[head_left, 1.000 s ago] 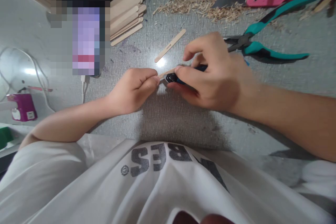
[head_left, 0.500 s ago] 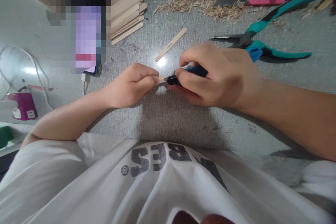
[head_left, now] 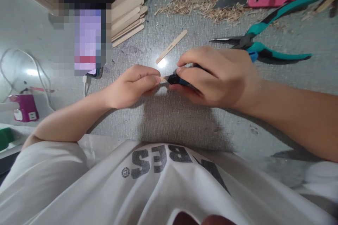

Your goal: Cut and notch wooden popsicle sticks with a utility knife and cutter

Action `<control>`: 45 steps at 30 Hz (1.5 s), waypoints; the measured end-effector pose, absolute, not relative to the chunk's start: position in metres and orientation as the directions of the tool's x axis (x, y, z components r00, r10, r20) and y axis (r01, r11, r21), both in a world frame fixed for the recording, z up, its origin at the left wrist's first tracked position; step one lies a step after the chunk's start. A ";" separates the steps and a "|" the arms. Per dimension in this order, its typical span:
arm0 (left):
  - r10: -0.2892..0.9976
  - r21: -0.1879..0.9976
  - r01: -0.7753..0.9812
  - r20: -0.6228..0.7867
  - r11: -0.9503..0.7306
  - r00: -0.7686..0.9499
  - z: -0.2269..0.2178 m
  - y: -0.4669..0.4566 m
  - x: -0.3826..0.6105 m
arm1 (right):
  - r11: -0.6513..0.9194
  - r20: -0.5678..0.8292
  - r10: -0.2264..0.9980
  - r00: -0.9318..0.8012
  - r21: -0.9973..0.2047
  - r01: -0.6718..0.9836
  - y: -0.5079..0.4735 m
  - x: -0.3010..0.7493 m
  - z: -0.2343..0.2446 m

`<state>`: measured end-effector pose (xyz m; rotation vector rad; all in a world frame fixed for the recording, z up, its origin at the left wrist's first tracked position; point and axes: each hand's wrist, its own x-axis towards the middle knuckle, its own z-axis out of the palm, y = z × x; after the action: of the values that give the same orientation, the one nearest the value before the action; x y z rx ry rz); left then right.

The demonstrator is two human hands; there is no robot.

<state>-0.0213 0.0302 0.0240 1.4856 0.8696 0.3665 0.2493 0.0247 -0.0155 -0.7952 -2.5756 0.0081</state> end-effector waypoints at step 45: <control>0.797 0.880 0.410 -0.064 -0.239 0.601 0.013 0.003 -0.012 | 0.882 0.520 0.468 -0.715 -0.225 0.413 0.018 0.239 -0.015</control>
<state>-0.0117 0.0030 0.0129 1.8607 0.9720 0.5010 0.2388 0.0183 -0.0148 -0.6344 -2.4632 0.1228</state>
